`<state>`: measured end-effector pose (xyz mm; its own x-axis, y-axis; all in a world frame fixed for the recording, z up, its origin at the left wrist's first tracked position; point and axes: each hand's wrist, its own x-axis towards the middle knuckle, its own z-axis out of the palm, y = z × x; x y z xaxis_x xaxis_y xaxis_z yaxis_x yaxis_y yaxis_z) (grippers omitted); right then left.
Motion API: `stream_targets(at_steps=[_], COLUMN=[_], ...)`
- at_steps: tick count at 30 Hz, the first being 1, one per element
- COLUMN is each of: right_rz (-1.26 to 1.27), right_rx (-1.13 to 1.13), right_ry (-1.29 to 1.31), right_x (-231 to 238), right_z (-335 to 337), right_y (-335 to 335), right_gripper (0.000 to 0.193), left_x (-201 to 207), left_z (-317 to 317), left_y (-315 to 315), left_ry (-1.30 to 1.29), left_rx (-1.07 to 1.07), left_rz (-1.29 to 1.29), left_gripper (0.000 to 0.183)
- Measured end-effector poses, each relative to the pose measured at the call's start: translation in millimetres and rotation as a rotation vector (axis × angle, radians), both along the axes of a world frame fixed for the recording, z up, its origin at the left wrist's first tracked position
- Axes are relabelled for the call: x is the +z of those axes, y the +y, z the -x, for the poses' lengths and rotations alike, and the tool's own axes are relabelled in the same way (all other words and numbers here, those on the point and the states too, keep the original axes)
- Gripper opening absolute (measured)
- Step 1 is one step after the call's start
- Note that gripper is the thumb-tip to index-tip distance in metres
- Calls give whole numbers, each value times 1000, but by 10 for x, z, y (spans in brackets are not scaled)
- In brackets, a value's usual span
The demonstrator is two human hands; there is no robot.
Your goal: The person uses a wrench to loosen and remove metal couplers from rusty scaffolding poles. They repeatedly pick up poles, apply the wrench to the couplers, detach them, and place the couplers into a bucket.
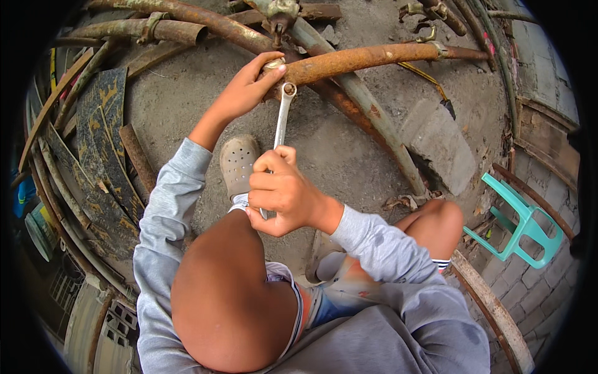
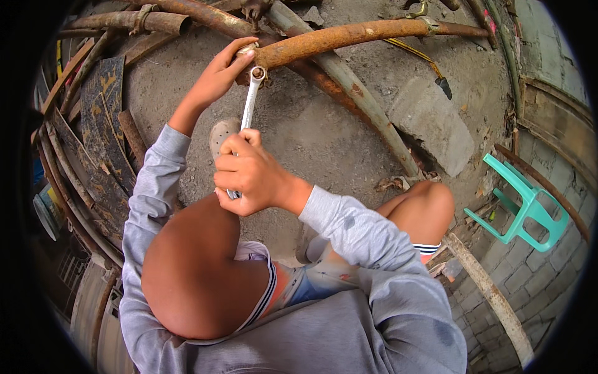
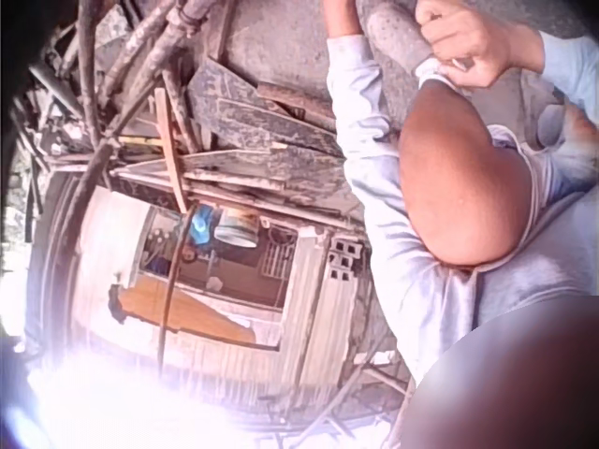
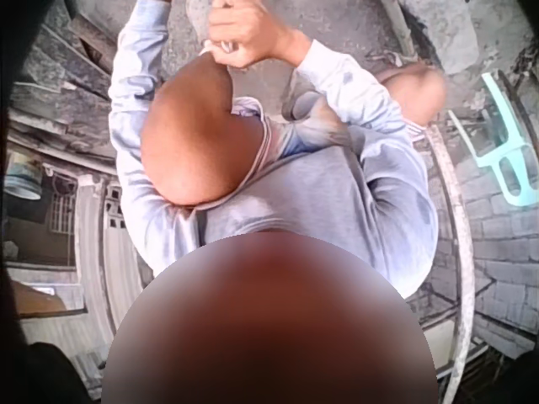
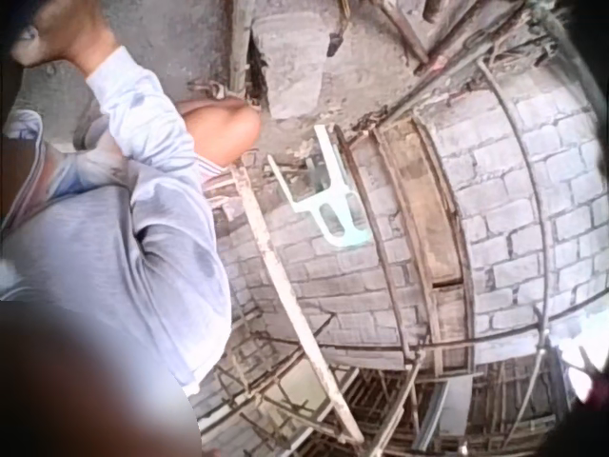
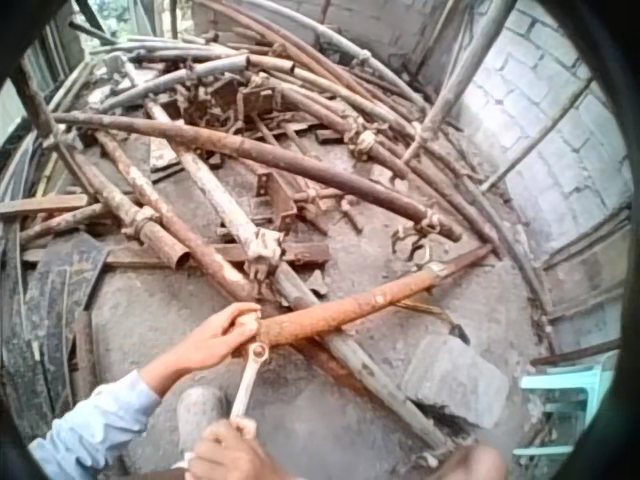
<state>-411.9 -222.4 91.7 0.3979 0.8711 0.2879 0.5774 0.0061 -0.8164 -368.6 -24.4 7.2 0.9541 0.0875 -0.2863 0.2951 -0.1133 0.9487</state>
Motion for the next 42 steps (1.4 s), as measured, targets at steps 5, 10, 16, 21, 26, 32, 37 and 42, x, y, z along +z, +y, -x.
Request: stream_targets(at_steps=[5,10,16,21,26,32,37,42], right_rz=[64,155,12,33,206,385,326,372], right_rx=[-307,-459,-657,-665,-712,-896,-734,-758], right_ry=[79,302,1041,1103,1146,960,691,826], right_x=[43,62,199,-103,-196,-288,-203,-230], right_z=[276,535,686,682,227,-1060,-1585,-1188], right_y=[-159,-151,35,-185,-736,-1166,-1058,-1205], right_gripper=[23,32,62,54,44,18,17,19], left_x=[-153,-128,-155,-228,-252,-196,-186,-210], left_z=[0,5,15,-14,22,50,8,26], left_y=[-112,-131,-122,-174,-211,-257,-281,-269], left_ry=[-136,-92,-136,-185,-231,-336,-336,-309], left_rx=[78,35,68,117,200,214,223,222], left_rz=[-72,-84,-133,-107,-121,-294,-302,-323], left_gripper=[52,55,52,43,45,43,41,40])
